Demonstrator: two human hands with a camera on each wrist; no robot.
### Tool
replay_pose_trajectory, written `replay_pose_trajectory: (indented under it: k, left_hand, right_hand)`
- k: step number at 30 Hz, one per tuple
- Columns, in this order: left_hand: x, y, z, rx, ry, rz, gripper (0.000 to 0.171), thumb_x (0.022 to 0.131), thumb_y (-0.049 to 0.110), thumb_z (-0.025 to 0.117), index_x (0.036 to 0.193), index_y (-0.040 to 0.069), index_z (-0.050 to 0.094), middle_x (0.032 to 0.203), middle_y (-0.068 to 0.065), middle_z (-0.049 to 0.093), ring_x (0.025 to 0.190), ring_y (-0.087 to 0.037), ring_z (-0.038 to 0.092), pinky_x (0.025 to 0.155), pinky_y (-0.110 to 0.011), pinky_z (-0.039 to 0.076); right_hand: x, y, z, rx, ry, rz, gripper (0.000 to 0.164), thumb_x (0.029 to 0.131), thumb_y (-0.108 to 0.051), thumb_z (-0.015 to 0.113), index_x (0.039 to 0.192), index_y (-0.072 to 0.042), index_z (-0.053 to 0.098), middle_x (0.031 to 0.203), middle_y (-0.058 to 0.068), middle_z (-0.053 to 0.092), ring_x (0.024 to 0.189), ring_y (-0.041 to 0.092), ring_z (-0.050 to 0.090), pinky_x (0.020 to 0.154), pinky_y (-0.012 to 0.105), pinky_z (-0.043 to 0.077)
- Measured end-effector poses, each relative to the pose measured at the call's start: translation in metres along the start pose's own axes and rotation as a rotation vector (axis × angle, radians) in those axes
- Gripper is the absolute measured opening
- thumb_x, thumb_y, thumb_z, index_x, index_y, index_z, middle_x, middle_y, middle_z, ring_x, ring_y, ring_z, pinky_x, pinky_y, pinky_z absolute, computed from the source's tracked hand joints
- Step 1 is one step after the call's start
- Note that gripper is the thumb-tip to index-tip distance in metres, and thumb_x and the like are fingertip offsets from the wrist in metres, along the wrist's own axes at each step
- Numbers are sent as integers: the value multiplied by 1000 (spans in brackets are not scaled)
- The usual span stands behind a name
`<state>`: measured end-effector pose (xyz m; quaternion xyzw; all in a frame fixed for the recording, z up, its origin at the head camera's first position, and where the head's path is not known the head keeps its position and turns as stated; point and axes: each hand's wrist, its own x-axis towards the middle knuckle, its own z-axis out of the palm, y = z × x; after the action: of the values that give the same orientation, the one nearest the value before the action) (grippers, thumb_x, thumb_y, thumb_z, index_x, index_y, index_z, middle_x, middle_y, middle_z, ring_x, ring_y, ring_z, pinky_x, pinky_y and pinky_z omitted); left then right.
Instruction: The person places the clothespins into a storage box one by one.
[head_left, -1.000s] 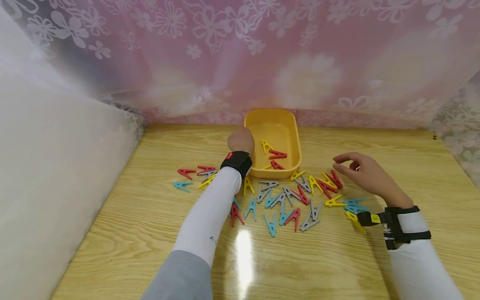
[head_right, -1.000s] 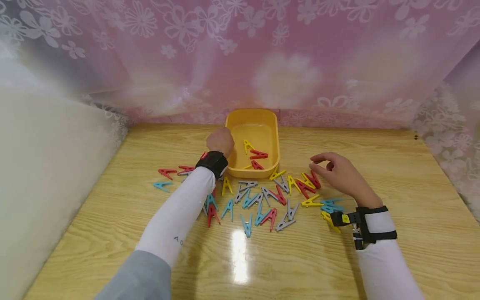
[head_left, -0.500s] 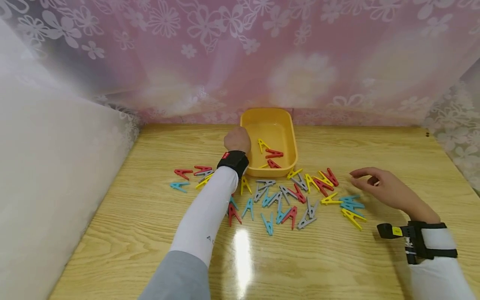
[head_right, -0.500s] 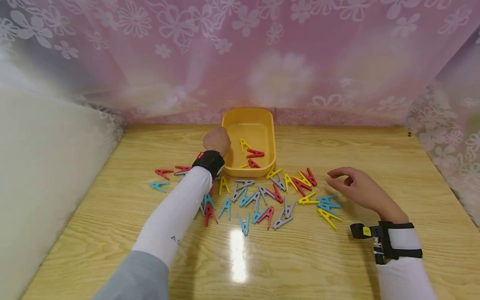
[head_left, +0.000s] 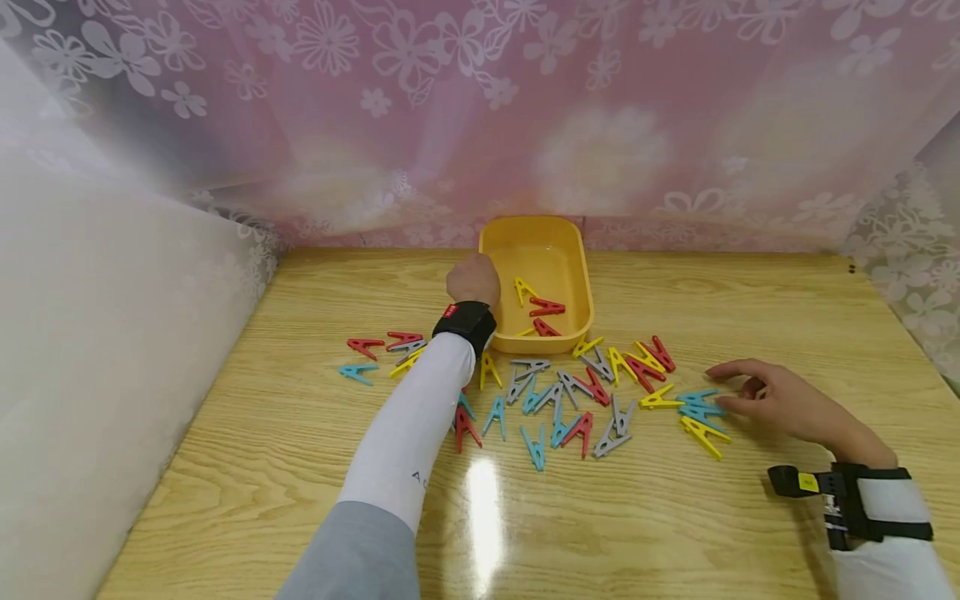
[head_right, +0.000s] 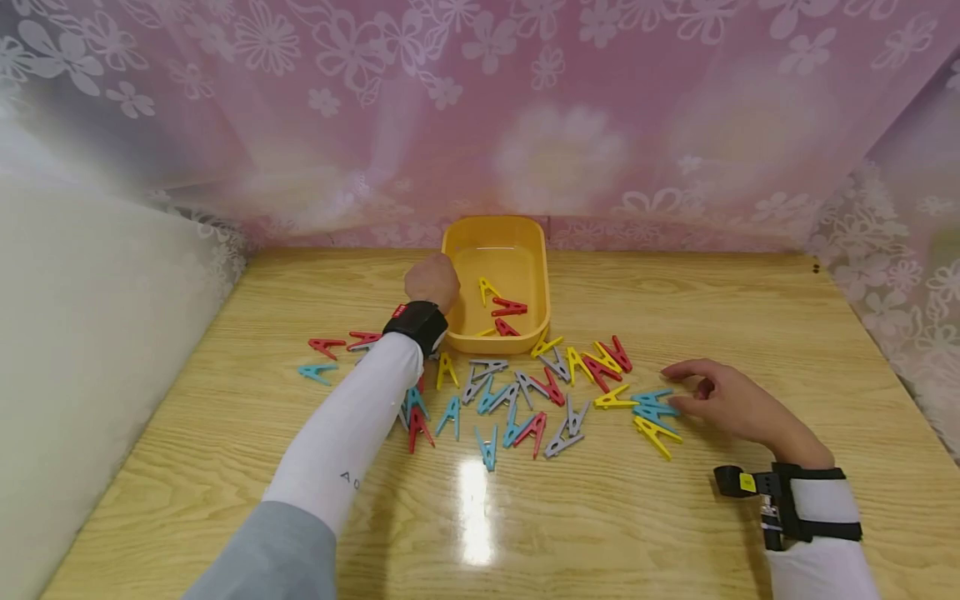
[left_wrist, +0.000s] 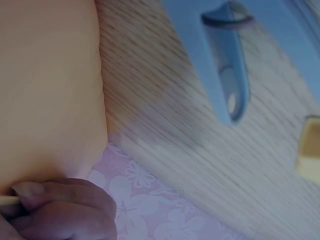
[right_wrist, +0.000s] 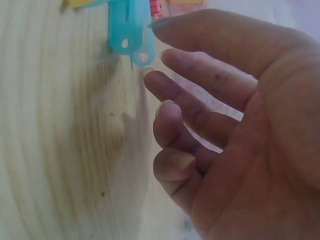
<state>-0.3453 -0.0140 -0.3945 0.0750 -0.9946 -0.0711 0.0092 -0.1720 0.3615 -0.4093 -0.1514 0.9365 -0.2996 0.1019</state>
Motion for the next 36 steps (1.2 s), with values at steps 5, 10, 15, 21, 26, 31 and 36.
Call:
replay_pose_trajectory:
  k: [5,10,15,21,26,31,36]
  left_hand:
    - [1,-1,1,-5,-11,-6,28,102,25,45,104,9,68,91,-4,68,78,-18,66,64,-31,53]
    - [1,-1,1,-6,-13,-7,29,102,25,45,103,10,69,90,-4,68,77,-18,66,64,-32,54]
    - [0,-1,-1,4,-9,-4,29,102,25,44,103,10,69,90,-3,69,77,-18,66,62,-31,53]
    - [0,-1,-1,-8,-11,-5,30,103,25,44,103,10,69,90,-4,68,77,-18,66,63,-31,54]
    - [-1,-1,-1,-11,-8,-1,29,102,26,45,104,9,69,90,-4,68,78,-18,66,65,-32,54]
    - [-1,-1,-1,-18,-2,-3,29,102,24,44,102,10,70,89,-4,68,76,-18,66,61,-31,53]
    - [0,-1,-2,-28,-1,0,29,102,23,44,102,10,70,90,-4,68,77,-18,66,62,-31,53]
  right_hand:
    - [0,1,2,-6,1,-7,42,88,-20,70,123,1,58,114,17,61,73,8,51,59,26,42]
    - [-1,1,3,-4,-6,-9,44,87,-20,71,124,1,57,115,17,60,73,8,50,60,26,42]
    - [0,0,2,-4,-19,-5,45,88,-21,70,124,1,57,115,16,60,74,8,50,60,26,42]
    - [2,-2,2,-27,-38,12,46,88,-24,70,125,2,57,115,16,61,75,9,51,62,26,43]
    - [5,-3,3,-40,-38,28,47,90,-27,68,125,2,57,115,16,62,79,11,52,64,26,44]
    - [8,-4,3,-46,-38,61,47,91,-30,65,125,1,57,116,16,61,83,15,53,65,27,45]
    - [8,-4,3,-46,-33,48,47,91,-28,66,126,1,56,117,18,61,80,15,53,63,27,44]
